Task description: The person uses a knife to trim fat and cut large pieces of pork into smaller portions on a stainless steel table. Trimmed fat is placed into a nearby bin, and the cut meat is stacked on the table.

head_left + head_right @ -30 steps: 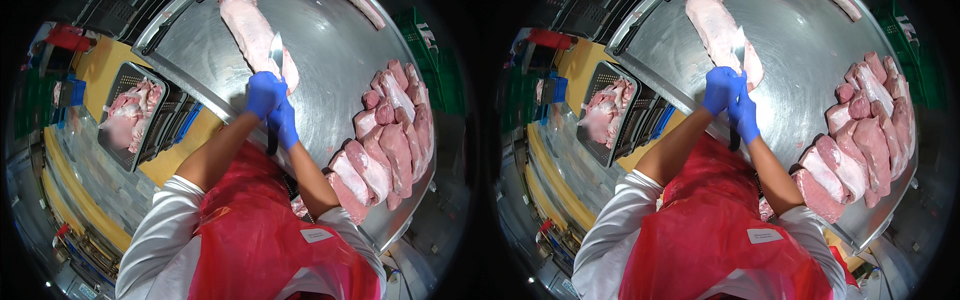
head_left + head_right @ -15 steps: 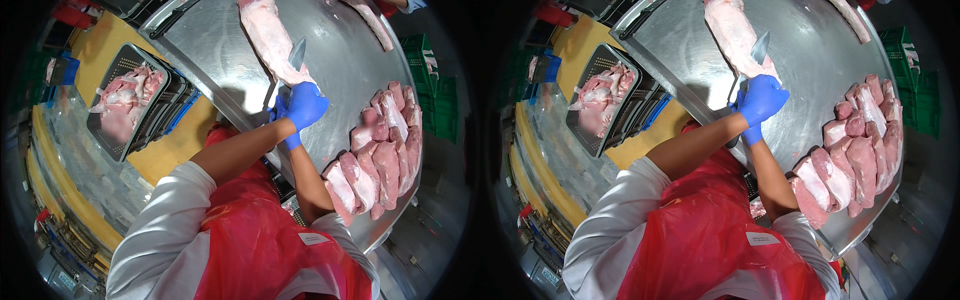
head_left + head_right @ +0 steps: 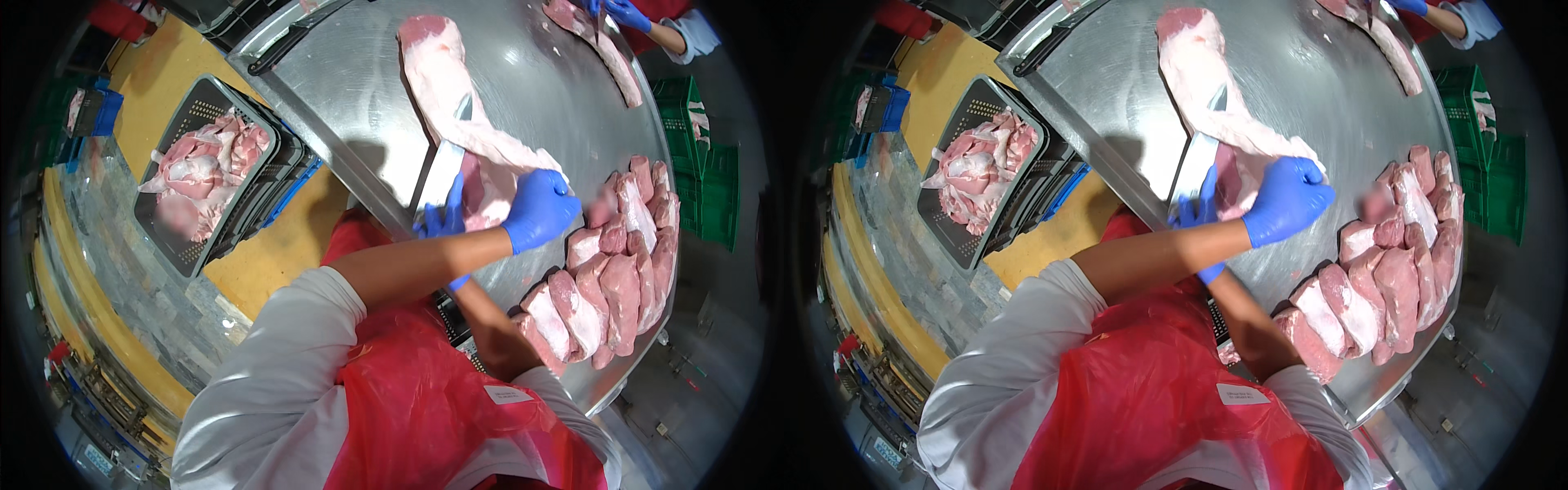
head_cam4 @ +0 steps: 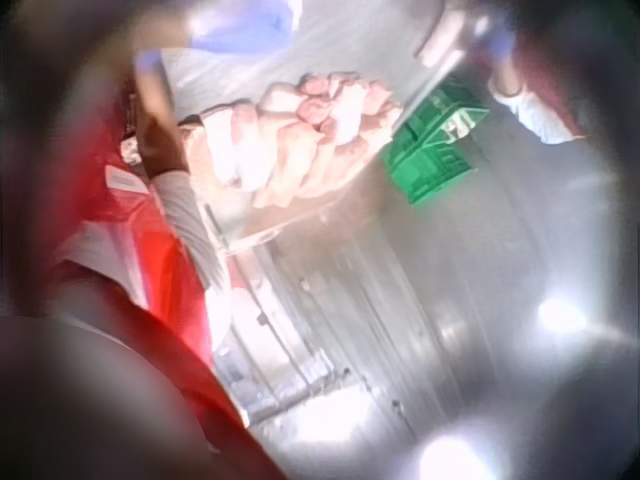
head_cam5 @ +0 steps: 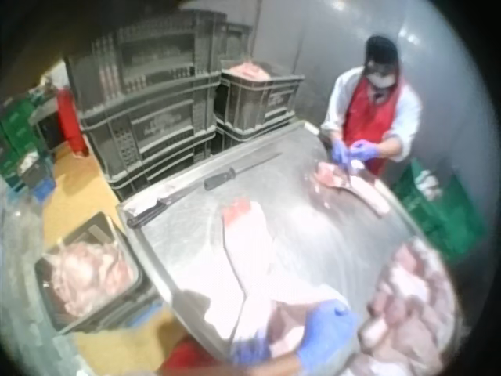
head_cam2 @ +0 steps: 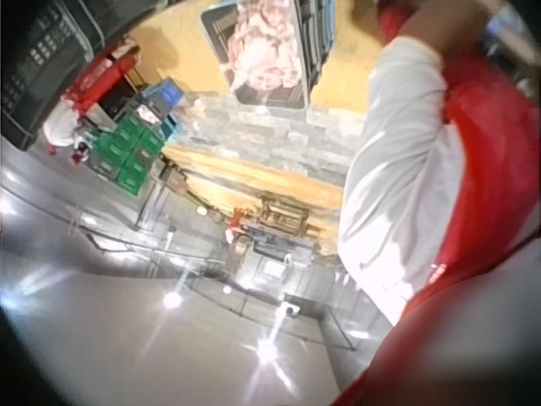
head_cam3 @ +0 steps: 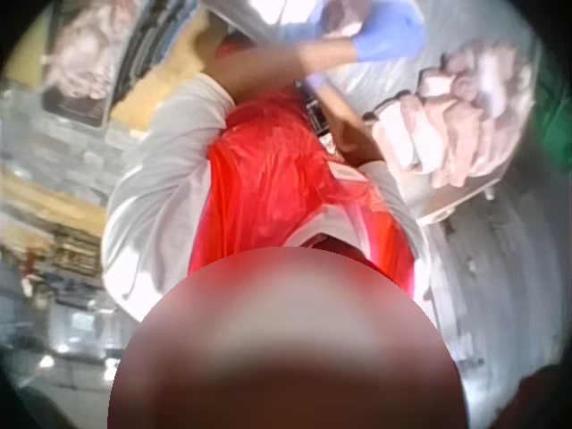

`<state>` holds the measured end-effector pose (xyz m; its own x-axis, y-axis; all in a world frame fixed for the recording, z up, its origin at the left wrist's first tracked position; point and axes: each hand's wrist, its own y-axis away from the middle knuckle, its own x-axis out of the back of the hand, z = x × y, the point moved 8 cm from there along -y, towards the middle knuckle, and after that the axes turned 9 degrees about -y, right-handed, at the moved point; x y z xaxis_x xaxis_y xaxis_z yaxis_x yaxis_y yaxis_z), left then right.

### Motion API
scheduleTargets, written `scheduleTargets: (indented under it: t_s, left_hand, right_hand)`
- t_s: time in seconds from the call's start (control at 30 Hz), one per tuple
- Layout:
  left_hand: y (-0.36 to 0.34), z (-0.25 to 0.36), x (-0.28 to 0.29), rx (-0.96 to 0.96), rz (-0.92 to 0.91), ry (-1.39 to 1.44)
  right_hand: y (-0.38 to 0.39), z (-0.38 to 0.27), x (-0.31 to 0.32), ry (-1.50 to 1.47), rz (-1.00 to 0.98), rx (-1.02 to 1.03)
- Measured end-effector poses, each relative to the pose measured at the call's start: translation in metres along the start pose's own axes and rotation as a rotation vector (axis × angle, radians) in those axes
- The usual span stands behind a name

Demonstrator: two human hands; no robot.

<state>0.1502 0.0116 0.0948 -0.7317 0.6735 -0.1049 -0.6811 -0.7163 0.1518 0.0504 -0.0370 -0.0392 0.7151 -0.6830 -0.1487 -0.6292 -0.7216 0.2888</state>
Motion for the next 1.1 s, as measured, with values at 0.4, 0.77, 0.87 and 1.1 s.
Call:
scheduleTargets:
  t_s: [0.4,0.77,0.87,1.1]
  left_hand:
    - [-0.015,0.059,0.008,-0.049,-0.042,0.19]
    - [-0.028,0.113,0.019,-0.152,-0.024,0.386]
    - [-0.023,0.123,0.017,-0.154,-0.007,0.494]
    - [-0.05,0.16,0.052,-0.258,0.182,0.568]
  right_hand:
    - [-0.059,-0.009,-0.043,0.279,-0.014,0.239]
    - [-0.077,-0.03,-0.096,0.019,0.032,-0.076]
    - [-0.084,-0.025,-0.112,0.014,-0.015,-0.054]
    - [-0.137,-0.064,-0.175,-0.091,-0.155,-0.007]
